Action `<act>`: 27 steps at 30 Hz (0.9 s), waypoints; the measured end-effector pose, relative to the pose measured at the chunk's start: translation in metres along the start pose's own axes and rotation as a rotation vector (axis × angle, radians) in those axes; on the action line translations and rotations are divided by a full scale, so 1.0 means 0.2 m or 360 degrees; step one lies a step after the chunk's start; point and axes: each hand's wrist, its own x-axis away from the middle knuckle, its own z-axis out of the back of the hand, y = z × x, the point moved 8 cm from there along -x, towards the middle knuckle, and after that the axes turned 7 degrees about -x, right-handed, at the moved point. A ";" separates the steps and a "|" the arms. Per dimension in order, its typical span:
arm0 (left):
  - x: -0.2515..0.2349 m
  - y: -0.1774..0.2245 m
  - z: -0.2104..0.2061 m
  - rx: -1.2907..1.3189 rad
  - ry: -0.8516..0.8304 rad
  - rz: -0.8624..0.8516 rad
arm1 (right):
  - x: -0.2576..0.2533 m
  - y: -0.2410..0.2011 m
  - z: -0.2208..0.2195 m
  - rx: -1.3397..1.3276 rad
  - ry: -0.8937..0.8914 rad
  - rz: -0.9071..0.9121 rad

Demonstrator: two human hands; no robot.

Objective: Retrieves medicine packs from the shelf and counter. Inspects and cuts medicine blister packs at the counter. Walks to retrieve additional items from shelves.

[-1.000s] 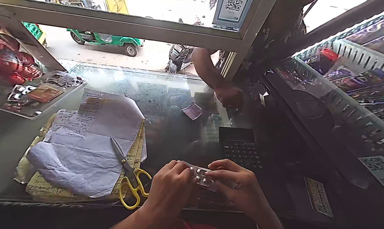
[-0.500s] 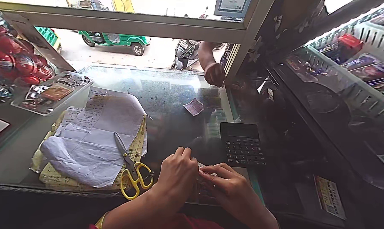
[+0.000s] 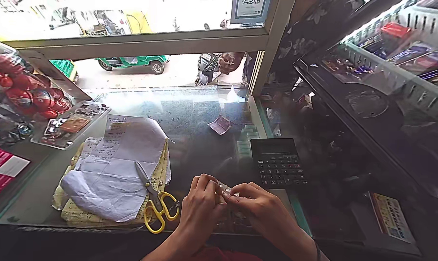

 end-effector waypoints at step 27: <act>0.07 0.08 -0.17 0.0094 0.0004 0.0218 | -0.99 0.99 -0.12 0.0262 -0.0563 -0.1013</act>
